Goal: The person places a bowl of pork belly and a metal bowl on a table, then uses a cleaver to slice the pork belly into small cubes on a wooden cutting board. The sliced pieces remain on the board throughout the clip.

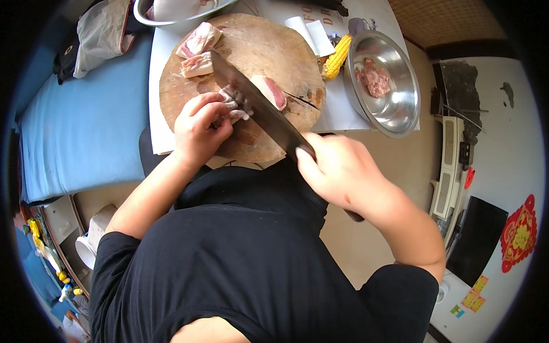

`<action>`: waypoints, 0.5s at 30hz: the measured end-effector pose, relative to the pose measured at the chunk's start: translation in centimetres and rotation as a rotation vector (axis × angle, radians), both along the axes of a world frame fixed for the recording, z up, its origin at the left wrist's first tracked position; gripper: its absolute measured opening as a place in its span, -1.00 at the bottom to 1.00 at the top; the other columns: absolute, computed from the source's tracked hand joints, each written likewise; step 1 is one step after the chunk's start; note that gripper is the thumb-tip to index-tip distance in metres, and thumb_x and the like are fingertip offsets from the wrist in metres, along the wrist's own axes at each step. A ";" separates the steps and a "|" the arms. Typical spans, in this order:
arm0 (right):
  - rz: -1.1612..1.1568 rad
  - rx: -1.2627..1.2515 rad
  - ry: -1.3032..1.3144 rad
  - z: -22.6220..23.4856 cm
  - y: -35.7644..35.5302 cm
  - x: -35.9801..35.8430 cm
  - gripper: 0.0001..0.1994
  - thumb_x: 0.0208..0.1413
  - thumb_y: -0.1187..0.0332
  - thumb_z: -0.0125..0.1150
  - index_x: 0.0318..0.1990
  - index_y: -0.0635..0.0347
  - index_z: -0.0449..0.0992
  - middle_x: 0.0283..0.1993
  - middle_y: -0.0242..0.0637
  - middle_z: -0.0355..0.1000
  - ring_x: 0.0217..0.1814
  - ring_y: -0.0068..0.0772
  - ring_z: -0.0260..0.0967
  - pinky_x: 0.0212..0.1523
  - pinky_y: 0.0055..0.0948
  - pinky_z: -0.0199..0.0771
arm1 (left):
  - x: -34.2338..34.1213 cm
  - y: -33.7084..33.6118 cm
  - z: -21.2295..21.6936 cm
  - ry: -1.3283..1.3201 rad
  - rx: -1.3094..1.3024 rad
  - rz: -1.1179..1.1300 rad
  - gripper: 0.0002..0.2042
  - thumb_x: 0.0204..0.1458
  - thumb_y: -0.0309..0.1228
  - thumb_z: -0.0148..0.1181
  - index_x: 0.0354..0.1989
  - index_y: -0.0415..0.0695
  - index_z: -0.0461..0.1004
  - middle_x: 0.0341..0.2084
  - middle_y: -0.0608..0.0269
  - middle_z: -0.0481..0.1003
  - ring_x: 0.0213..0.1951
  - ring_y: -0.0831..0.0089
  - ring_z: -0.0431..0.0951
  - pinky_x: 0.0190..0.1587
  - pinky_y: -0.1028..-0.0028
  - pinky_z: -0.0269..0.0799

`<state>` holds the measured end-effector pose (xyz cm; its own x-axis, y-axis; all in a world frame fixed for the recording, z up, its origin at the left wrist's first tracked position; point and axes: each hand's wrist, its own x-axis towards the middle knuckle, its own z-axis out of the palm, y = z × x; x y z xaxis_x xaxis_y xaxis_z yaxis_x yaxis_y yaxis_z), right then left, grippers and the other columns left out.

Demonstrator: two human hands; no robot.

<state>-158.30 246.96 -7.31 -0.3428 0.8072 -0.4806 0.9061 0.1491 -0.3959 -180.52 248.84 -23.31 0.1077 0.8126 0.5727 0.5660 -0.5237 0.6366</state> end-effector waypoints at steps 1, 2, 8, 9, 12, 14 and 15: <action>0.008 0.001 0.004 -0.3 0.6 -0.6 -0.80 0.12 0.27 -0.02 -0.30 0.22 0.41 -0.50 0.03 0.39 -0.39 0.16 0.37 -0.35 -0.07 0.37 | -0.1 0.0 0.0 0.004 -0.007 -0.008 -0.83 -0.34 -0.61 0.23 -0.49 -0.14 0.47 -0.31 0.20 0.51 -0.29 0.22 0.52 -0.22 0.38 0.47; 0.000 0.042 0.025 -0.6 1.3 -1.6 -0.79 0.12 0.25 -0.04 -0.30 0.22 0.41 -0.48 0.03 0.41 -0.38 0.15 0.38 -0.33 -0.06 0.38 | 0.0 0.1 0.2 0.001 -0.015 -0.016 -0.83 -0.34 -0.61 0.23 -0.49 -0.14 0.47 -0.31 0.20 0.51 -0.29 0.23 0.53 -0.22 0.38 0.48; 0.074 0.114 0.006 -2.8 3.3 -3.1 -0.74 0.13 0.21 -0.05 -0.23 0.20 0.43 -0.46 0.03 0.42 -0.38 0.15 0.36 -0.32 -0.08 0.36 | 0.0 0.0 0.2 0.002 0.002 0.018 -0.84 -0.34 -0.62 0.22 -0.50 -0.14 0.47 -0.30 0.19 0.52 -0.28 0.23 0.53 -0.23 0.39 0.48; 0.080 0.069 -0.008 -2.3 2.6 -2.1 -0.75 0.13 0.21 -0.06 -0.23 0.19 0.44 -0.45 0.01 0.43 -0.37 0.15 0.37 -0.31 -0.06 0.37 | -0.1 -0.1 0.3 0.005 -0.004 0.021 -0.83 -0.34 -0.62 0.22 -0.50 -0.15 0.47 -0.30 0.18 0.51 -0.28 0.22 0.53 -0.21 0.38 0.47; 0.040 -0.012 -0.062 -1.6 1.0 0.8 -0.76 0.13 0.23 -0.06 -0.26 0.18 0.45 -0.45 -0.01 0.43 -0.36 0.14 0.38 -0.30 -0.06 0.38 | 0.1 -0.1 0.0 -0.016 0.021 0.018 -0.82 -0.35 -0.62 0.23 -0.49 -0.14 0.47 -0.30 0.18 0.51 -0.27 0.21 0.52 -0.21 0.37 0.47; 0.060 -0.010 -0.050 -1.5 1.2 0.8 -0.77 0.12 0.23 -0.05 -0.25 0.17 0.46 -0.43 0.01 0.43 -0.35 0.14 0.38 -0.29 -0.07 0.38 | 0.0 -0.1 0.1 -0.002 0.018 -0.001 -0.82 -0.36 -0.62 0.23 -0.49 -0.14 0.46 -0.31 0.18 0.51 -0.28 0.20 0.52 -0.21 0.36 0.47; 0.081 -0.016 -0.045 -1.6 1.9 0.0 -0.76 0.12 0.23 -0.05 -0.24 0.17 0.46 -0.43 0.01 0.43 -0.35 0.13 0.38 -0.29 -0.07 0.38 | -0.1 -0.3 0.0 0.006 0.009 -0.011 -0.82 -0.36 -0.61 0.24 -0.49 -0.14 0.46 -0.31 0.18 0.51 -0.28 0.20 0.52 -0.21 0.36 0.47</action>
<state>-158.26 248.90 -8.90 -0.3843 0.7699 -0.5094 0.9084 0.2168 -0.3575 -180.61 248.55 -23.28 0.1197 0.8062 0.5794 0.5640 -0.5355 0.6286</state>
